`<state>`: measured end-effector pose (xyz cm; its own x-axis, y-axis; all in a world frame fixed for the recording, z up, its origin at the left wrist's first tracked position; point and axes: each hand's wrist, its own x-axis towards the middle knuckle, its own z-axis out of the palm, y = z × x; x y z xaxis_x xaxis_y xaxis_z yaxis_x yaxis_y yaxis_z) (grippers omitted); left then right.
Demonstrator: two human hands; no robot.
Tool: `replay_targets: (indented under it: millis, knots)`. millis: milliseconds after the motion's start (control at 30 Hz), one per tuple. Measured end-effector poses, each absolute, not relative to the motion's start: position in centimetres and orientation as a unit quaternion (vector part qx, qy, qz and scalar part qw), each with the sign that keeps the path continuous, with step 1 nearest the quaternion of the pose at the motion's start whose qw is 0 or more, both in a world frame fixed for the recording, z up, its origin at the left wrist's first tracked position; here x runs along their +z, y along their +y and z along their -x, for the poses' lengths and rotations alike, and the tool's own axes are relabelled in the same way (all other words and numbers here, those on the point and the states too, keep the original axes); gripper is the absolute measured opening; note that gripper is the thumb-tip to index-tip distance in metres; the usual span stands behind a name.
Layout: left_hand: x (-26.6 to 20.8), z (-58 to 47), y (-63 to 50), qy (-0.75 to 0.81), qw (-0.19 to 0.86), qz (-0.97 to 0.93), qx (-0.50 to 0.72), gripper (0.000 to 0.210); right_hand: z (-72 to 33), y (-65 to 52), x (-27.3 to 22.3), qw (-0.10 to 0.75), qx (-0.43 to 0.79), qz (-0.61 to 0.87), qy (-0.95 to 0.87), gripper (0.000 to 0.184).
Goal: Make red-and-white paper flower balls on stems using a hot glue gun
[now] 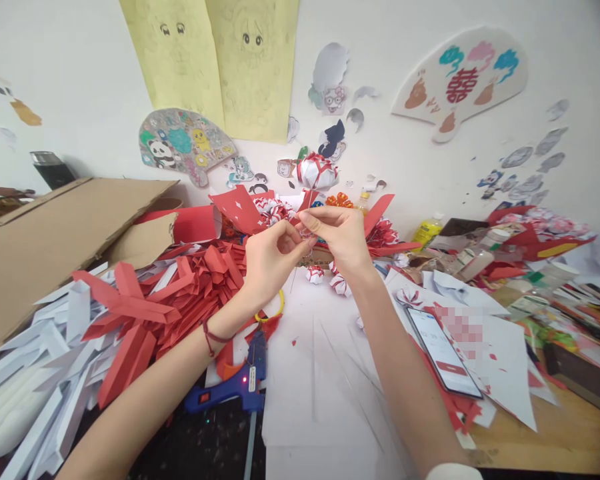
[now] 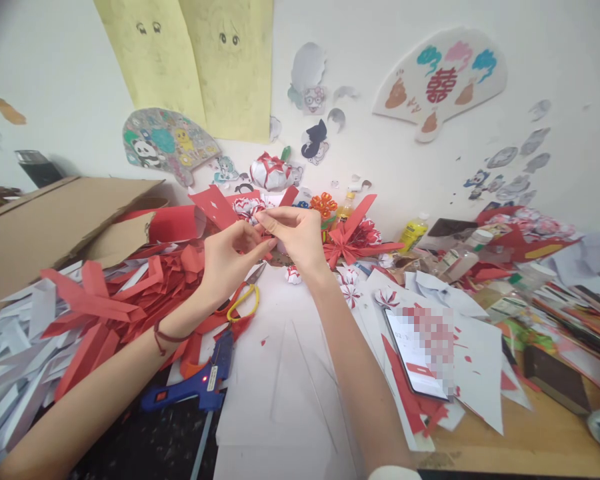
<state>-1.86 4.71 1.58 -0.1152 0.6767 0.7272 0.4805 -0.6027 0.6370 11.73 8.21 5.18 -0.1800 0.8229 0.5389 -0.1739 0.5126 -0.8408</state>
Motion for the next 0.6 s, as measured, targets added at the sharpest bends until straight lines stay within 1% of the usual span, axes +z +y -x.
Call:
replay_targets:
  millis: [167, 367, 533, 600]
  knots:
    - [1.6, 1.8, 4.6, 0.434, 0.105, -0.651, 0.614, 0.027, -11.8, 8.3, 5.1, 0.594, 0.413, 0.257, -0.640, 0.033]
    - [1.6, 1.7, 4.5, 0.396, 0.174, -0.641, 0.634, 0.024, -11.6, 8.0, 5.1, 0.626, 0.382, 0.268, -0.625, 0.032]
    - [1.7, 2.0, 4.4, 0.387, 0.163, -0.673, 0.609, 0.016, -11.2, 7.3, 5.3, 0.631, 0.355, 0.291, -0.625, 0.036]
    - [1.8, 2.2, 4.5, 0.379, 0.160, -0.690, 0.596, 0.017, -11.1, 7.0, 5.3, 0.630, 0.359, 0.290, -0.625, 0.038]
